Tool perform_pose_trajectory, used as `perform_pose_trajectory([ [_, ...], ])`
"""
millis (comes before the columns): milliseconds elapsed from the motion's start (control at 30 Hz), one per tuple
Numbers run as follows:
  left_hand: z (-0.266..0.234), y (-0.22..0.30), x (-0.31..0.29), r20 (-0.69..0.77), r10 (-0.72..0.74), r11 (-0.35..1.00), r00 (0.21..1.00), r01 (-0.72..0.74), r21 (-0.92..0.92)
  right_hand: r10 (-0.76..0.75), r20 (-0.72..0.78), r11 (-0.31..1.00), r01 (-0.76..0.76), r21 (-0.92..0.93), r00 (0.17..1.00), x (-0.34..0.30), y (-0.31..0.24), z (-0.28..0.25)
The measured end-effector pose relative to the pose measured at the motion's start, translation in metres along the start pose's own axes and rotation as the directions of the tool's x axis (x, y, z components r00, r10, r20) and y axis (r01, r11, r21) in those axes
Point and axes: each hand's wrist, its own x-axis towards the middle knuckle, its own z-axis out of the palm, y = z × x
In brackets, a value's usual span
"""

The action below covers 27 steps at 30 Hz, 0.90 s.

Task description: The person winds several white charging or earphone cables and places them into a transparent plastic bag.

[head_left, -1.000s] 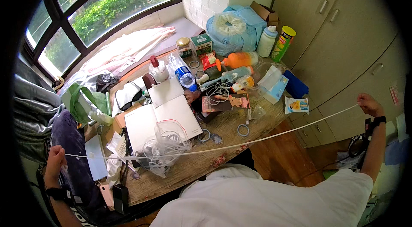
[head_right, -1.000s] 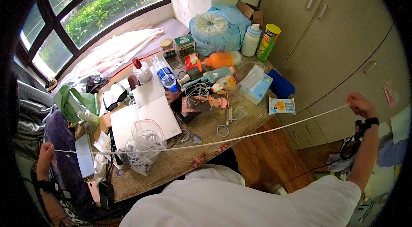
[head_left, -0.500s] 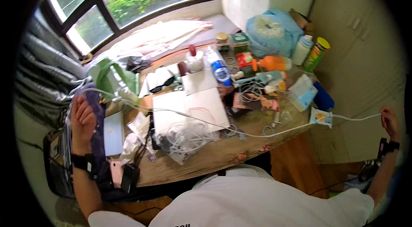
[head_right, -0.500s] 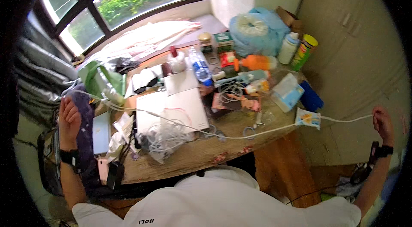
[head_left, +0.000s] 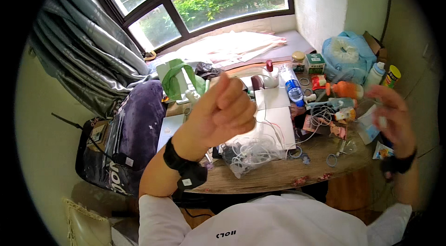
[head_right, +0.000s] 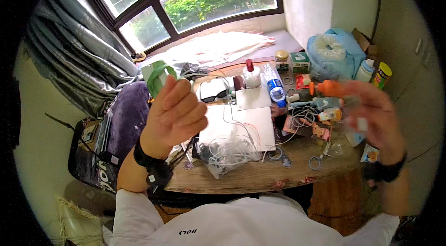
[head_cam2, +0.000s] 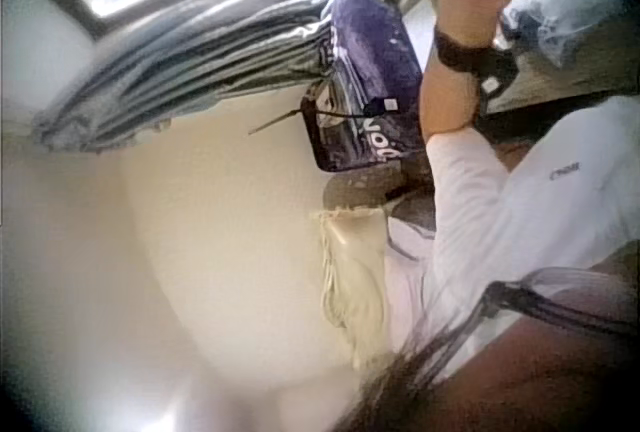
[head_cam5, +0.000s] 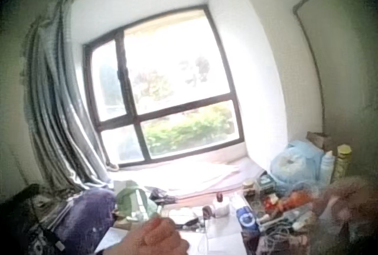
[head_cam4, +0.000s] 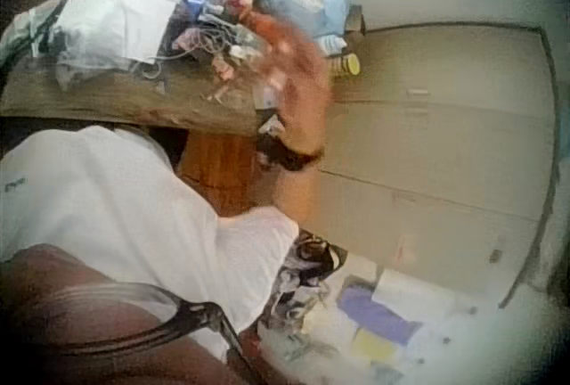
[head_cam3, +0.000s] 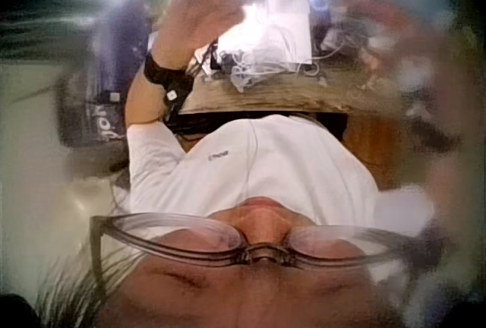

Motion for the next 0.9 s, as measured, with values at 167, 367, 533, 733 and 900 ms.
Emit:
perform_pose_trajectory([
  [167,0.005,-0.028,0.032,0.019,0.049,0.999,0.999,-0.048,-0.026,-0.071,0.278,0.978,0.013,0.207,0.958,0.065,0.006,0.122],
  [367,-0.010,-0.018,0.038,-0.156,0.446,0.840,0.881,-0.472,-0.267,0.089,0.556,0.902,-0.304,0.307,0.826,0.075,0.040,0.144],
  [533,-0.048,-0.018,0.033,-0.337,0.638,0.770,0.692,-0.558,0.310,0.186,0.558,0.826,-0.436,0.357,0.809,0.061,0.051,0.142],
  [733,-0.083,-0.037,0.001,-0.178,0.413,0.406,0.893,-0.006,0.914,0.190,0.318,0.974,-0.139,-0.177,0.929,0.058,0.039,0.130],
  [900,-0.056,-0.048,-0.020,-0.240,-0.014,0.138,0.971,0.240,0.961,0.072,0.300,0.978,-0.008,-0.208,0.951,0.061,0.035,0.122],
])
